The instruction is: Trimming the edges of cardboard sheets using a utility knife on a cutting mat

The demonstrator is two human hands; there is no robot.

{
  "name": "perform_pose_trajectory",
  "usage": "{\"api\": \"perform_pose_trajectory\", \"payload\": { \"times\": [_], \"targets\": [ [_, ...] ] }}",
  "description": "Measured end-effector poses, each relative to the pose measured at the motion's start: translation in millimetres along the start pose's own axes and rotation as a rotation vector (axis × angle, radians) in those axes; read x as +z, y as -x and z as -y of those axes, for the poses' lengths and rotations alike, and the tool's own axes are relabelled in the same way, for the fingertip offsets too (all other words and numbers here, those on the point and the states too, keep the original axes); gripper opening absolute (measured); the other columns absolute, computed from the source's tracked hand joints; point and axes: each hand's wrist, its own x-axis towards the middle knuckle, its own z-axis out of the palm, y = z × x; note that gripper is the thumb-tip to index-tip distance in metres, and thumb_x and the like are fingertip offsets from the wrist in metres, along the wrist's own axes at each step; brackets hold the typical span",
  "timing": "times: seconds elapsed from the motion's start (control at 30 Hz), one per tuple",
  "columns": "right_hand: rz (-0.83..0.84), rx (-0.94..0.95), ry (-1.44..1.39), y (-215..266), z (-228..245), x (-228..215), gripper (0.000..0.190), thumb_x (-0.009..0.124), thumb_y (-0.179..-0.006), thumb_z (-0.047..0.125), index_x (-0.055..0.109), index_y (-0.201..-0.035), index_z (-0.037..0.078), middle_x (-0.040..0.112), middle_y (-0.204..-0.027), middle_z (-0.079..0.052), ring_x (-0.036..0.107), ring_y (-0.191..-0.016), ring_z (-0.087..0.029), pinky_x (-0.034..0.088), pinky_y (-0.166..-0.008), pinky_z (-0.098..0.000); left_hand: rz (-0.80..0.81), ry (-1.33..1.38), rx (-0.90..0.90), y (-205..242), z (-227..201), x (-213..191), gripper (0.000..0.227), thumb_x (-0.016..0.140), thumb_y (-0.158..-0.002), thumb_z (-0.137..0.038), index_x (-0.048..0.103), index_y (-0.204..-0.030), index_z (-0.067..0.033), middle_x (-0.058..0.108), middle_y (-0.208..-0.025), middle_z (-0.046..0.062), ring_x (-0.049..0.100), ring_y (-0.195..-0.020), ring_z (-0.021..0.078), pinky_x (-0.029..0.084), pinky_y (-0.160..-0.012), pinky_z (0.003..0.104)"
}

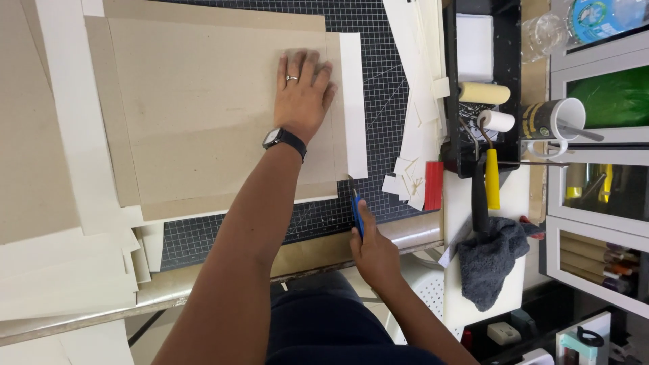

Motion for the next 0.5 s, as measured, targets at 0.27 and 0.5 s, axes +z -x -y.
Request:
{"api": "perform_pose_trajectory", "payload": {
  "times": [0.27, 0.5],
  "targets": [
    [0.113, 0.105, -0.021, 8, 5, -18, 0.067, 0.042, -0.105, 0.039, 0.014, -0.164, 0.029, 0.071, -0.087, -0.008, 0.061, -0.056, -0.029, 0.045, -0.049, -0.0443, -0.018, -0.021, 0.010, 2, 0, -1, 0.038, 0.051, -0.109, -0.034, 0.063, -0.137, -0.0103, 0.049, -0.150, 0.017, 0.035, -0.142, 0.0399, 0.015, -0.124, 0.059],
    [0.114, 0.238, -0.160, -6, 46, -122, 0.065, 0.045, -0.101, 0.042, 0.024, -0.161, 0.033, 0.070, -0.076, -0.010, 0.068, -0.061, -0.031, 0.050, -0.058, -0.0451, -0.102, 0.022, 0.036, 3, -1, -3, 0.031, 0.058, -0.107, -0.029, 0.067, -0.129, -0.0093, 0.052, -0.145, 0.016, 0.039, -0.138, 0.0385, 0.022, -0.122, 0.058]
  ]
}}
